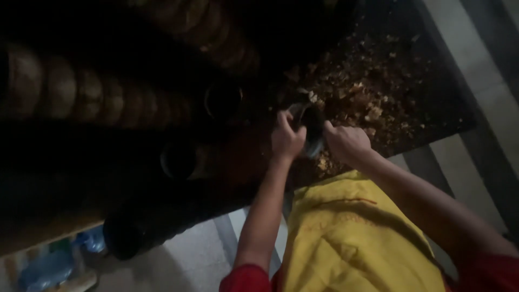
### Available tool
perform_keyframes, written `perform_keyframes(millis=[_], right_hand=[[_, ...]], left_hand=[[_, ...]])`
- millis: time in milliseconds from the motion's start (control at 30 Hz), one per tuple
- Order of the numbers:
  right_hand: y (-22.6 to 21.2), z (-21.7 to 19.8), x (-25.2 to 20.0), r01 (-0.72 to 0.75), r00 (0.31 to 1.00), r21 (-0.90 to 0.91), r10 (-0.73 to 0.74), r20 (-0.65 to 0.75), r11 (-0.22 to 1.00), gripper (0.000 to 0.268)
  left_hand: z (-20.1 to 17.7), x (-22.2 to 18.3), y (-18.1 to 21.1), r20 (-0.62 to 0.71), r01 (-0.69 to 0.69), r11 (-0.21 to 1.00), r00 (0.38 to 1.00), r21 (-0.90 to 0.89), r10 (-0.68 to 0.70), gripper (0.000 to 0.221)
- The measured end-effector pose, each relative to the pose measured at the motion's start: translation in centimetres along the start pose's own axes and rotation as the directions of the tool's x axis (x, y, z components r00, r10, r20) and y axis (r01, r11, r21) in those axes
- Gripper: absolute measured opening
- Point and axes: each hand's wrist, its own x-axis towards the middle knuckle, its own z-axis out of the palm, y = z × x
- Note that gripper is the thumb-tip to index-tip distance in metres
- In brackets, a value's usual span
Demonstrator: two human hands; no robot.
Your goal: The recorder uses a scraping tool to remove coconut meat from shells and then stacks the emptied shells.
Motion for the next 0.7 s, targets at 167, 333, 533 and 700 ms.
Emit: perform_keyframes(millis=[167,333,533,700], right_hand=[[0.9,6.9,1.9,-0.012,0.999,0.170,0.005,0.039,0.985,0.022],[2.0,10.5,2.3,-0.029,1.000,0.239,0.029,0.006,0.971,0.032],[5.1,12.2,3.5,0.131,0.983,0.253,-0.093,-0.159,0.959,0.032],[2.8,6.2,3.9,-0.139,0.985,-0.145,0.152,0.083,0.980,0.019]], left_hand=[[-1.9,0.9,1.1,0.150,0.230,0.971,0.964,-0.057,-0.219,0.055],[-0.3,-1.1,-0.2,-0.085,0.051,0.997,0.995,-0.052,-0.056,0.057],[0.1,-1.5,-0.2,-0.097,0.090,0.994,0.991,-0.060,-0.096,0.059],[0.5,-2.6,0.7,-0.098,0.043,0.996,0.995,0.083,-0.034,0.061]])
